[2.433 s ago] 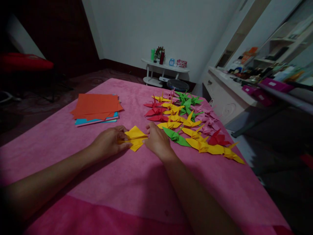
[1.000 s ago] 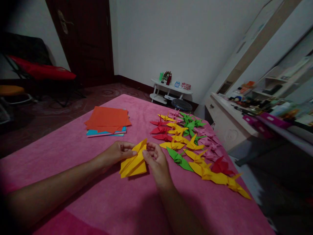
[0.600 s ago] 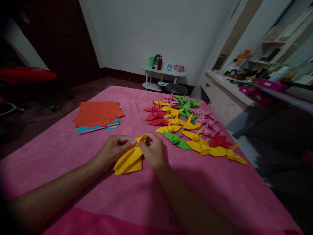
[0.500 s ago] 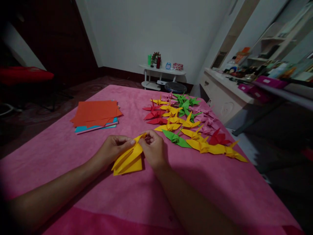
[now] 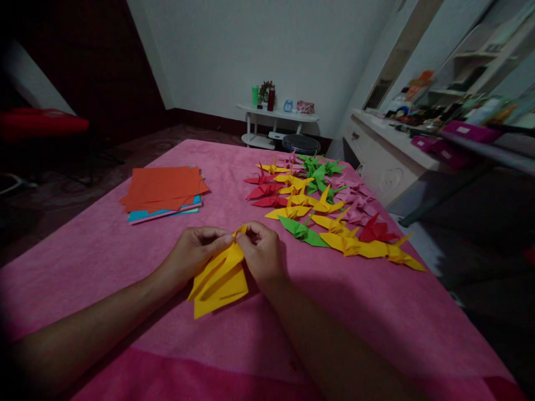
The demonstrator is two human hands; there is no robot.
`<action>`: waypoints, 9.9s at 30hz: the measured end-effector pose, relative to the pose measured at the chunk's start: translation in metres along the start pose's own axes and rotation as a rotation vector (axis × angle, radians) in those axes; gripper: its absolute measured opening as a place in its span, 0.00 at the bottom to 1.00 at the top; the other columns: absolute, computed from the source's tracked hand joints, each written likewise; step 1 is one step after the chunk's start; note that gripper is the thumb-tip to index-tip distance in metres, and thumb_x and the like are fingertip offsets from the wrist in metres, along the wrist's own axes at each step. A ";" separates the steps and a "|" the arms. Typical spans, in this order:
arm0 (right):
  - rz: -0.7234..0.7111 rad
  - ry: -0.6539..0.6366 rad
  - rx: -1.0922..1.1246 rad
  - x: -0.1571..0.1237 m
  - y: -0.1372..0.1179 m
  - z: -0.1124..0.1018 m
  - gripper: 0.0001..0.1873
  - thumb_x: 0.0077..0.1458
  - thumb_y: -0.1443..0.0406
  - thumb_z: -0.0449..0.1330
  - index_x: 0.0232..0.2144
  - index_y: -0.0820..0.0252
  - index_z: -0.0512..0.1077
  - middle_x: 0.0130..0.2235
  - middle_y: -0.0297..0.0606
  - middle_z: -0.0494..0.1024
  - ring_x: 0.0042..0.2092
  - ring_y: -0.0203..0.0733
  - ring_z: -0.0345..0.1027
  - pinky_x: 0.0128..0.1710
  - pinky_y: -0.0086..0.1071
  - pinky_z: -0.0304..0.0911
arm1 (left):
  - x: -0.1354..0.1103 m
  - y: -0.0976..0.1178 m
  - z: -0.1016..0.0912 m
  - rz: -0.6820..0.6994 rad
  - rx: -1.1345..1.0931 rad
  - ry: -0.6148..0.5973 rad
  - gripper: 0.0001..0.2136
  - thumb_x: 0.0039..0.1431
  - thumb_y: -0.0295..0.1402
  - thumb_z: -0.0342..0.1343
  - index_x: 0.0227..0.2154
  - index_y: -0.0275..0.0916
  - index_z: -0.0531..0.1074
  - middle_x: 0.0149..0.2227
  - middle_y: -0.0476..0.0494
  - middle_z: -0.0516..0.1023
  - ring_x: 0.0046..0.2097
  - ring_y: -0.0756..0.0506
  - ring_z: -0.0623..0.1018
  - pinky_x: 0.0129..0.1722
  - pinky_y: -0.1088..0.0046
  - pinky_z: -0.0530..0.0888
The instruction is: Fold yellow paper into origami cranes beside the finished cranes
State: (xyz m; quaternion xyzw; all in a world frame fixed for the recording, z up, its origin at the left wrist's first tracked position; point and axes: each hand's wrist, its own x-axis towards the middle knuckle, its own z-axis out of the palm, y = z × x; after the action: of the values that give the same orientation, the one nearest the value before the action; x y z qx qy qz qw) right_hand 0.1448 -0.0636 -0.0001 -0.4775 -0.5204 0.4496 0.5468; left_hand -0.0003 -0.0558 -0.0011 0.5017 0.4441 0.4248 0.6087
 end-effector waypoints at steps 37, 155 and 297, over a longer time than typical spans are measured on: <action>-0.020 -0.018 -0.020 -0.006 -0.007 -0.001 0.11 0.50 0.60 0.60 0.27 0.61 0.79 0.29 0.38 0.77 0.32 0.39 0.68 0.31 0.31 0.63 | -0.008 0.013 0.002 0.096 0.107 0.137 0.06 0.43 0.32 0.67 0.22 0.34 0.79 0.20 0.48 0.76 0.22 0.51 0.71 0.21 0.79 0.65; -0.053 0.146 -0.068 -0.008 -0.002 -0.001 0.03 0.39 0.67 0.63 0.23 0.58 0.71 0.22 0.31 0.73 0.24 0.37 0.66 0.21 0.28 0.63 | -0.017 0.017 0.001 -0.036 -0.127 -0.065 0.14 0.47 0.41 0.66 0.31 0.35 0.81 0.28 0.43 0.81 0.27 0.49 0.75 0.26 0.76 0.70; -0.126 -0.026 -0.184 -0.018 -0.014 0.003 0.10 0.54 0.59 0.61 0.34 0.60 0.74 0.31 0.36 0.74 0.31 0.38 0.68 0.31 0.30 0.64 | -0.009 0.013 -0.006 -0.069 -0.086 0.079 0.14 0.48 0.42 0.64 0.27 0.32 0.76 0.23 0.46 0.77 0.22 0.52 0.73 0.21 0.79 0.66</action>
State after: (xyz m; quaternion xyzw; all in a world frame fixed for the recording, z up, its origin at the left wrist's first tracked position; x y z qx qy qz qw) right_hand 0.1403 -0.0826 0.0110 -0.4862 -0.5955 0.3710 0.5210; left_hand -0.0095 -0.0616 0.0123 0.4424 0.4662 0.4415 0.6261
